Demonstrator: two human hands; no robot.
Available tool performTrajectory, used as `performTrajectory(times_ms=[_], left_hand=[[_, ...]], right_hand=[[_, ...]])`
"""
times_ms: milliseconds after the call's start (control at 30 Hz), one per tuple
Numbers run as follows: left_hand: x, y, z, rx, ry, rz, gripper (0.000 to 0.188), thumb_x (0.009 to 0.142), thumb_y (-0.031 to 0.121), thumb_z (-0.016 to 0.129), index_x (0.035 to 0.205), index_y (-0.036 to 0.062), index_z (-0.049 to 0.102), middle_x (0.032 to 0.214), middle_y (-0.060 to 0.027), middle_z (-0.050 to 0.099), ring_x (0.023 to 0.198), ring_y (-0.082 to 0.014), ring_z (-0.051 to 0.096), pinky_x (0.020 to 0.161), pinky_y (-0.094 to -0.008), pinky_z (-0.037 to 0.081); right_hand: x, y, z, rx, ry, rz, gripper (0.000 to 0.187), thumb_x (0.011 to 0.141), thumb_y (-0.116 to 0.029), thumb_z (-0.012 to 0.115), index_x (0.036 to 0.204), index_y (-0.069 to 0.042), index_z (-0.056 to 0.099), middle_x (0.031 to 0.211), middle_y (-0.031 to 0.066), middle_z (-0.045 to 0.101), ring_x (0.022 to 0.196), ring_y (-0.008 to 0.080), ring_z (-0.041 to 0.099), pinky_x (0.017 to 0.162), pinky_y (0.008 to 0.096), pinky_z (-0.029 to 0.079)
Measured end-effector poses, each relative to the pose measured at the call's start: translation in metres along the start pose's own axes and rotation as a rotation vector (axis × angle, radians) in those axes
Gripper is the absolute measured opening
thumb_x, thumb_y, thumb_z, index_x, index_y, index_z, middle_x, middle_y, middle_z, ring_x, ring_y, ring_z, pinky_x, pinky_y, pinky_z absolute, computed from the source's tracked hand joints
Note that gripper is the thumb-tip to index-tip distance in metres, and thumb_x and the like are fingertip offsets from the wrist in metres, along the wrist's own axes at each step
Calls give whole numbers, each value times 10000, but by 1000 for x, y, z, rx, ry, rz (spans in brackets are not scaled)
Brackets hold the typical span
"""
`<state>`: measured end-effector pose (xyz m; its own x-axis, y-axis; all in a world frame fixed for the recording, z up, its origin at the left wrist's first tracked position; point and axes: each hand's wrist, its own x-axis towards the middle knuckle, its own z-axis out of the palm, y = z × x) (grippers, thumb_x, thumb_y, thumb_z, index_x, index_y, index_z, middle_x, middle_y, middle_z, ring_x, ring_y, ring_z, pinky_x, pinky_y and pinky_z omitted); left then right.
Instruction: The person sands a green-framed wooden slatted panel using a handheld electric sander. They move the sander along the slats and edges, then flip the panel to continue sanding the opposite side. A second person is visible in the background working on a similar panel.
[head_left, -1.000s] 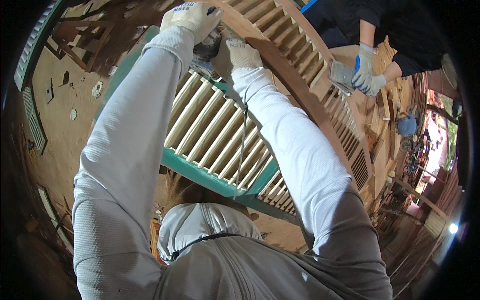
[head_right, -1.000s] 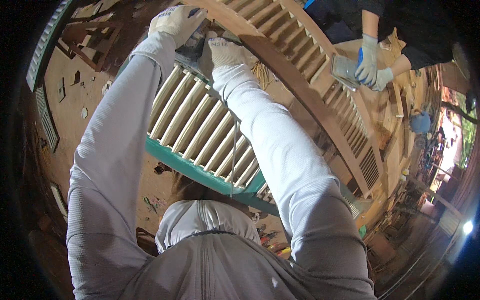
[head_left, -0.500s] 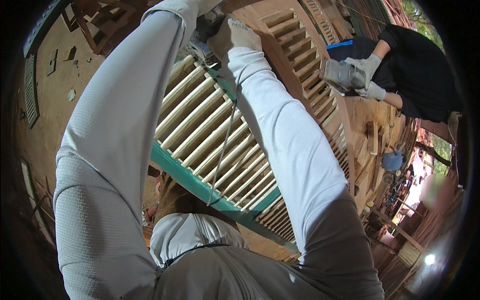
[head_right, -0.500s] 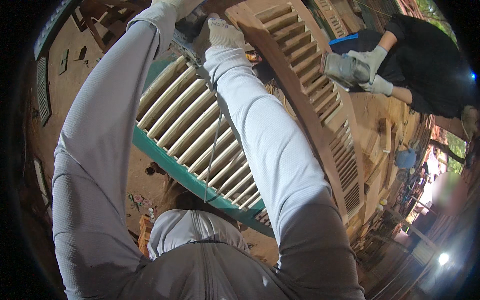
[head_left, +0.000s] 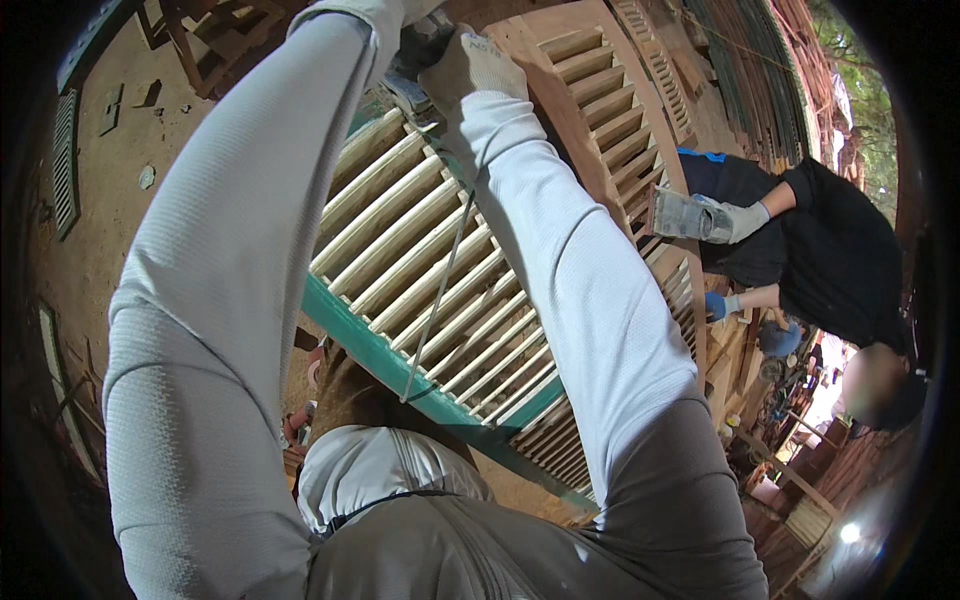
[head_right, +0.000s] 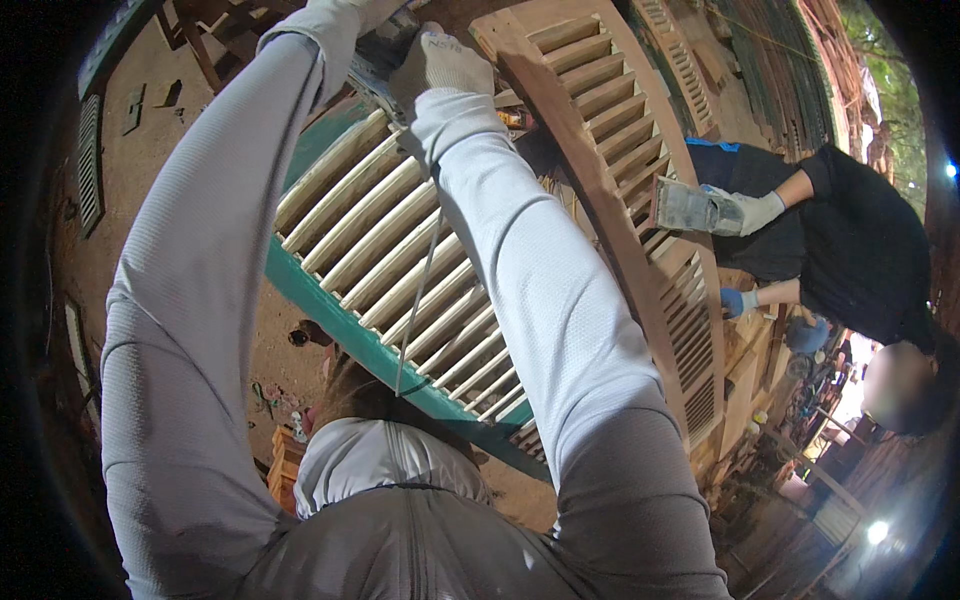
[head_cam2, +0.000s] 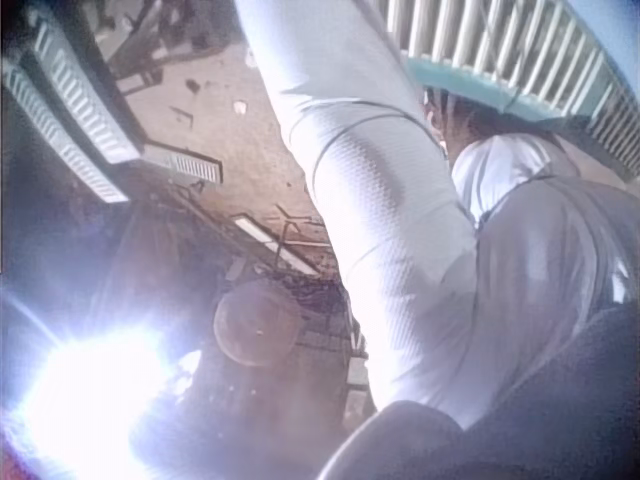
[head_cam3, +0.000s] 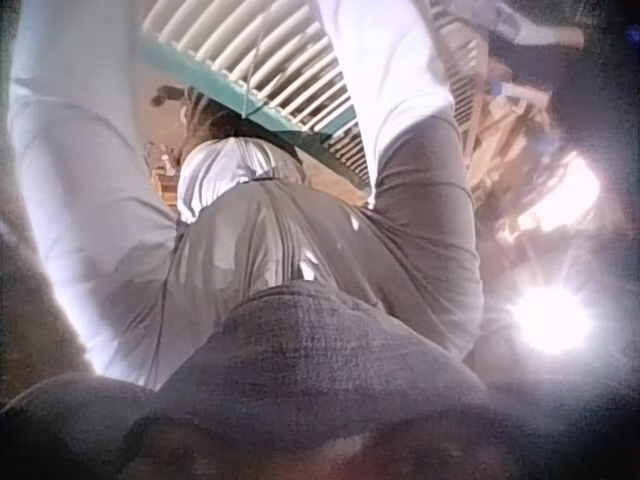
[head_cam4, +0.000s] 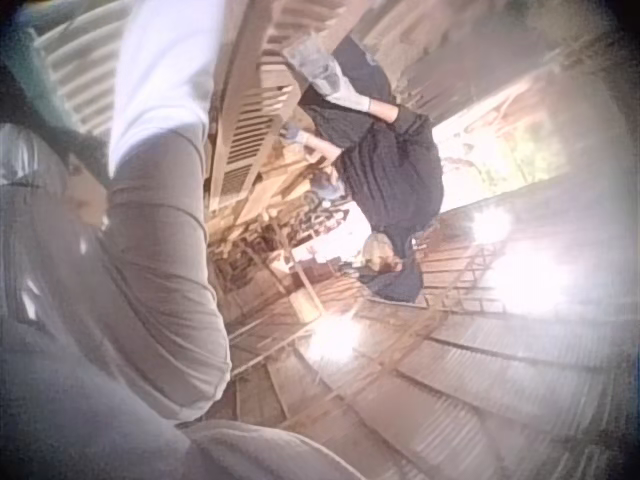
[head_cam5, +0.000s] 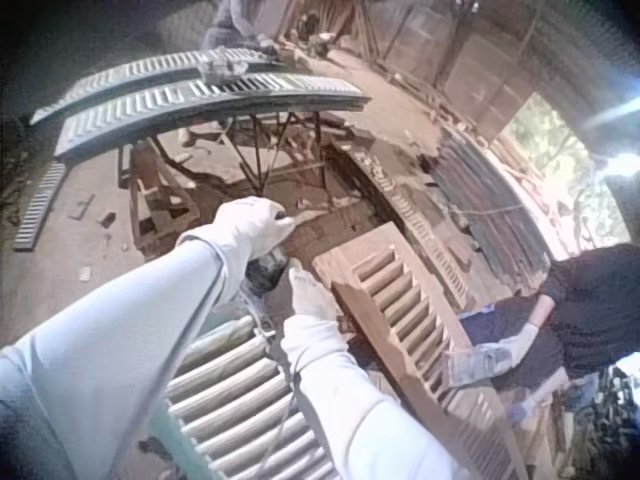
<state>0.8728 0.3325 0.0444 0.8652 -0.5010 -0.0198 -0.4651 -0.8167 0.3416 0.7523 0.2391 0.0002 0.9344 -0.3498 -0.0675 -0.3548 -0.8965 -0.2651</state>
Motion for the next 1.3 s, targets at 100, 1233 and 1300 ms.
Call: performTrajectory(times_ms=[100,1233,1300], left_hand=[[-12,14,5,-31,-5,17,422,938,447,530,1067,129,776,1100,-136,756,1090,-317,706,953,-425,552],[-265,286,106,-217,-325,298,399,957,429,505,1064,157,776,1101,-88,761,1080,-270,702,932,-422,530],[-254,274,99,-226,-292,294,403,960,430,501,1083,158,772,1114,-91,757,1083,-273,700,942,-423,528]], right_hand=[[-21,5,-13,37,-42,62,396,882,-299,610,1210,-77,635,1202,209,718,1120,380,703,960,486,550],[-337,282,-28,358,-297,398,712,719,-311,912,1312,-35,631,1191,145,748,1074,255,722,925,373,547],[-329,289,-11,341,-223,327,703,721,-345,903,1297,-34,646,1187,159,746,1071,290,725,922,386,551]])
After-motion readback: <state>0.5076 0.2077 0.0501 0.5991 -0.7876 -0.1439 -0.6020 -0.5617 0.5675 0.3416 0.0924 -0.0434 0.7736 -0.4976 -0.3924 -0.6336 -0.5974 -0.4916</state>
